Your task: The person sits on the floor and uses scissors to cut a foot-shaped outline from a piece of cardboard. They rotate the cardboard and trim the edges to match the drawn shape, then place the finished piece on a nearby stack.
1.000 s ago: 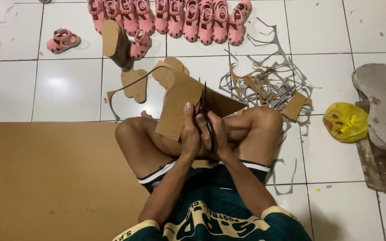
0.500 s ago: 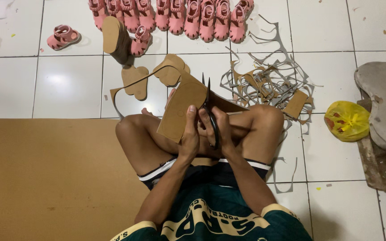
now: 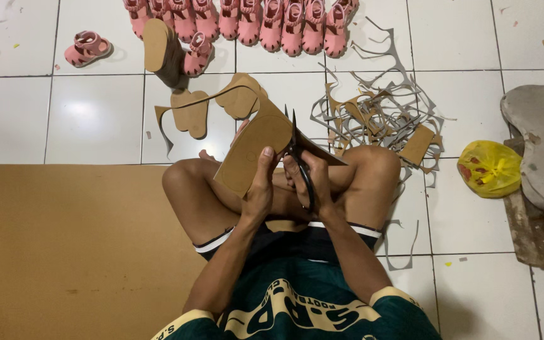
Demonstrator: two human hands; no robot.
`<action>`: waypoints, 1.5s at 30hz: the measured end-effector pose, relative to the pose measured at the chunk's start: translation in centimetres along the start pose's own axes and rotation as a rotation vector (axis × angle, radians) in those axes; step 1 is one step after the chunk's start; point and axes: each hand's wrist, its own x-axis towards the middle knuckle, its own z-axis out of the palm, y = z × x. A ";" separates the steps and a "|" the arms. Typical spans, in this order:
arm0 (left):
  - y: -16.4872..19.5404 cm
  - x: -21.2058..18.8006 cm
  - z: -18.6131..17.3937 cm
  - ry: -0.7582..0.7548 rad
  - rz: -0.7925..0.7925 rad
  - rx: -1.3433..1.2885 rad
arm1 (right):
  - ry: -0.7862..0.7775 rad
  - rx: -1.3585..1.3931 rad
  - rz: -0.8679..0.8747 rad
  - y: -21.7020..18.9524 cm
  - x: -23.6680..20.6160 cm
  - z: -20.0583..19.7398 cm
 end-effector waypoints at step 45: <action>0.6 0.8 -0.8 0.091 -0.158 -0.082 | -0.002 -0.052 -0.017 0.6 -0.4 0.2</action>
